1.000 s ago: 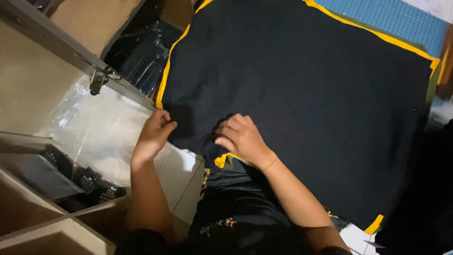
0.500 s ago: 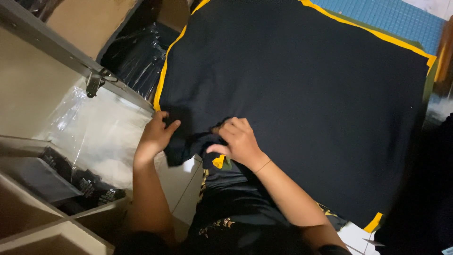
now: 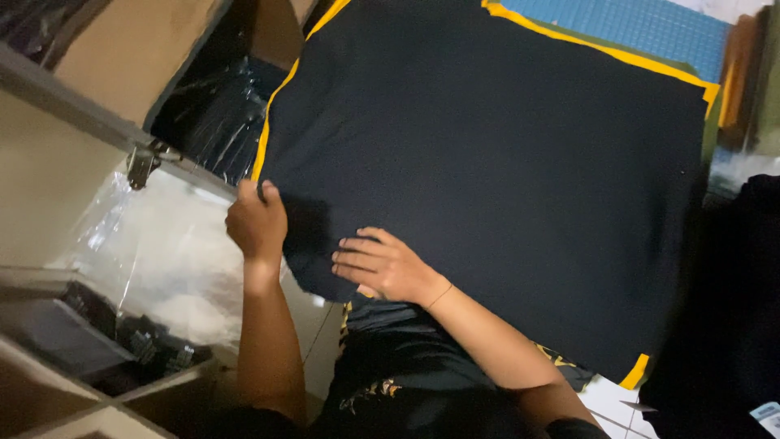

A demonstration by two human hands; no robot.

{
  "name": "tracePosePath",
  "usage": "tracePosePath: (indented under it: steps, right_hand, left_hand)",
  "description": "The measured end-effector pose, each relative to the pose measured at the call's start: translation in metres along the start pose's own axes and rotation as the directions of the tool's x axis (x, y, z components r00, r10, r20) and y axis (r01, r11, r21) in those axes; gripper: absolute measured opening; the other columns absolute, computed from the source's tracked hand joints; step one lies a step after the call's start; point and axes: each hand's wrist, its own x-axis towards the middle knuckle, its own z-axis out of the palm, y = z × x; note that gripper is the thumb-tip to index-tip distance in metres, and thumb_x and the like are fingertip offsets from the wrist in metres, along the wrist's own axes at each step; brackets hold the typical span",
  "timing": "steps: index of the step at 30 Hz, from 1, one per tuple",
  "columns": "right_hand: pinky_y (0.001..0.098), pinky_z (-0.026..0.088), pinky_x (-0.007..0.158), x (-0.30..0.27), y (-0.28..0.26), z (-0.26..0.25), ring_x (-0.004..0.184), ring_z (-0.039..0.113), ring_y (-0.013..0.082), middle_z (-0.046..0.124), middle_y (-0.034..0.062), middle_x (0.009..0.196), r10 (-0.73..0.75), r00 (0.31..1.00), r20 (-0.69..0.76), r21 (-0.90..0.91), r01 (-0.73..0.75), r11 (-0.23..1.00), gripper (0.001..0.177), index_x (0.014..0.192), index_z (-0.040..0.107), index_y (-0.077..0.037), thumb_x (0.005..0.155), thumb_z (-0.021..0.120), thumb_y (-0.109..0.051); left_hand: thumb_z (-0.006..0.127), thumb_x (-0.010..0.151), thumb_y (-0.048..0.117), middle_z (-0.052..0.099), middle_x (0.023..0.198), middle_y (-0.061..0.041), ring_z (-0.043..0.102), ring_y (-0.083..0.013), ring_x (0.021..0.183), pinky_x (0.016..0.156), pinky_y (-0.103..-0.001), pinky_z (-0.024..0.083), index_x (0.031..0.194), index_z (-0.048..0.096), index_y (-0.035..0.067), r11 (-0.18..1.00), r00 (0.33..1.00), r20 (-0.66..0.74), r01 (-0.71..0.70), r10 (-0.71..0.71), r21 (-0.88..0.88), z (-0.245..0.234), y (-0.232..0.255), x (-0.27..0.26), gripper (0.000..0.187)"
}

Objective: The person repeatedly picks up black shirts from a pile, lays them flat on a table, and folds them by hand. The folded shirts are placed back on the table. The process is repeated multiple times throughout the clip.

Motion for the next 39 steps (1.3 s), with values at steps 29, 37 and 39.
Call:
tracePosePath:
  steps: [29,37,39]
  right_hand:
    - [0.0543,0.045,0.104,-0.122,0.023,-0.247,0.136,0.051,0.0323,0.057,0.0095,0.146,0.83,0.311,-0.462,-0.776,-0.595,-0.209,0.077,0.15,0.054,-0.015,0.091,0.071,-0.062]
    - [0.0706,0.01,0.117,-0.097,0.185,-0.248,0.156,0.013,0.0352,0.023,0.0073,0.17,0.961,0.264,-0.079,-0.679,-0.72,0.142,0.077,0.164,0.028,-0.022,0.102,0.035,-0.068]
    - [0.0668,0.006,0.119,-0.113,0.197,-0.272,0.158,0.01,0.0297,0.018,0.0039,0.172,0.968,0.199,-0.155,-0.717,-0.697,0.028,0.083,0.165,0.024,-0.021,0.101,0.025,-0.073]
  left_hand:
    - [0.05,0.103,0.051,0.017,0.169,-0.032,0.009,-0.0524,0.155,0.116,-0.075,0.013,0.163,0.036,0.004,0.641,0.549,0.506,-0.768,0.665,-0.01,0.014,0.211,0.038,0.077]
    - [0.033,0.101,0.064,0.006,0.173,-0.01,-0.001,-0.0351,0.158,0.122,-0.066,0.003,0.165,0.019,0.022,0.338,0.144,0.571,-0.907,0.808,-0.251,0.094,0.306,0.049,0.078]
    - [0.03,0.1,0.068,0.007,0.173,-0.009,0.001,-0.0355,0.158,0.122,-0.063,0.004,0.165,0.02,0.024,0.355,0.182,0.551,-0.907,0.814,-0.226,0.096,0.305,0.074,0.079]
